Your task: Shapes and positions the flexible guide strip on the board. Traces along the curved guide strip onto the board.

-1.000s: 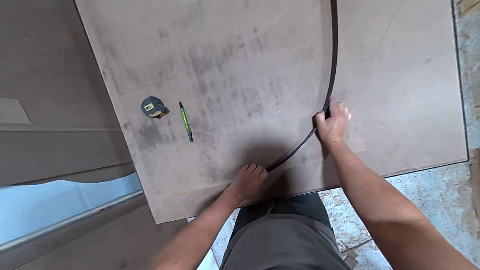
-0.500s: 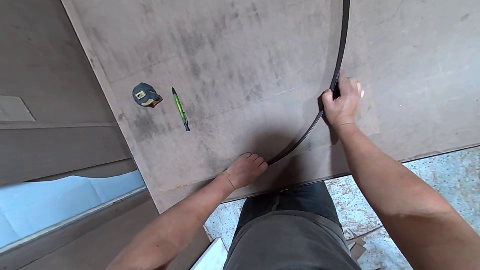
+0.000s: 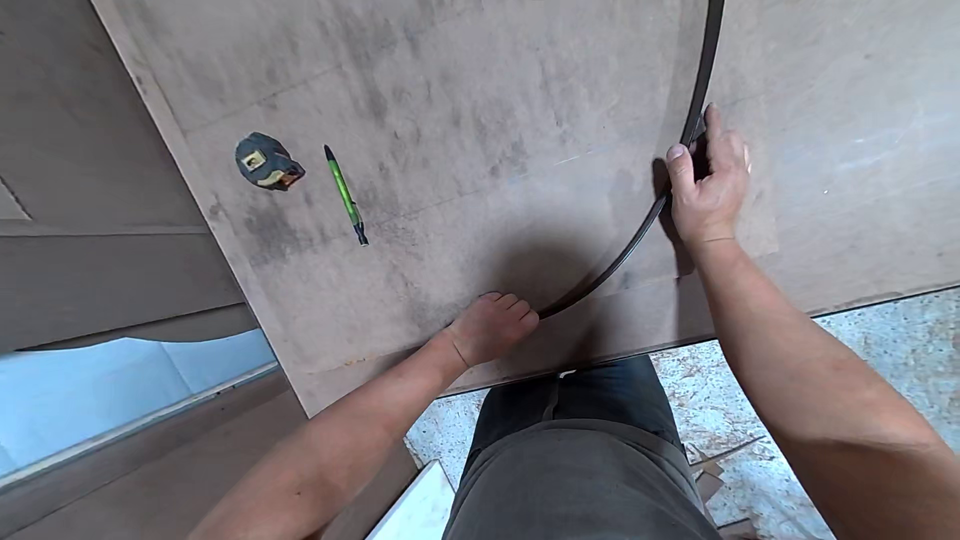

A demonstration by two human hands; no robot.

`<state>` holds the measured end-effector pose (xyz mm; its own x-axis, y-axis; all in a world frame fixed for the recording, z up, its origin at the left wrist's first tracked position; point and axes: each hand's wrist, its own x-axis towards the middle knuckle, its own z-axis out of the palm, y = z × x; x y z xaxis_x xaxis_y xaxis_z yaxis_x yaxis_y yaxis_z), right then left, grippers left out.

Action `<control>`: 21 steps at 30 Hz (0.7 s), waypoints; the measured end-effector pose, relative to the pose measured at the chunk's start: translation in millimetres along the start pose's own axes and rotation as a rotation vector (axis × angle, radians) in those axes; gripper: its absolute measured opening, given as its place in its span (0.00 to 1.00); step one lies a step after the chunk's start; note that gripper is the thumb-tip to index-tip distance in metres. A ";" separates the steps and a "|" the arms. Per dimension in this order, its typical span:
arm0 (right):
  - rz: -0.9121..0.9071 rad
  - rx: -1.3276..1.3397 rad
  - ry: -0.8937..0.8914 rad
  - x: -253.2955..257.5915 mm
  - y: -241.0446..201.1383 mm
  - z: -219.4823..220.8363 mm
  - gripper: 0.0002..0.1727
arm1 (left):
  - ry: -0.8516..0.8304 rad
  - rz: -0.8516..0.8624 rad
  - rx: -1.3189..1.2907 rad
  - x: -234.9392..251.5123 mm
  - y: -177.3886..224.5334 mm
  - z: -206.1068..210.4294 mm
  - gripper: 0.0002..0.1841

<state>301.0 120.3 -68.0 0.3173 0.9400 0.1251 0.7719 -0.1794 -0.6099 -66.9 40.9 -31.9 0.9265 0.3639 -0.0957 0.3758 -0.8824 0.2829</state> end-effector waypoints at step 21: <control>-0.101 -0.084 0.032 -55.5 -0.2 0.6 0.35 | 0.111 -0.039 0.076 1.4 5.0 11.2 0.09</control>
<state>283.0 68.4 -75.3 0.2518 0.9450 0.2087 0.8439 -0.1089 -0.5254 -63.6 33.7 -41.3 0.9049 0.4257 0.0017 0.4161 -0.8853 0.2076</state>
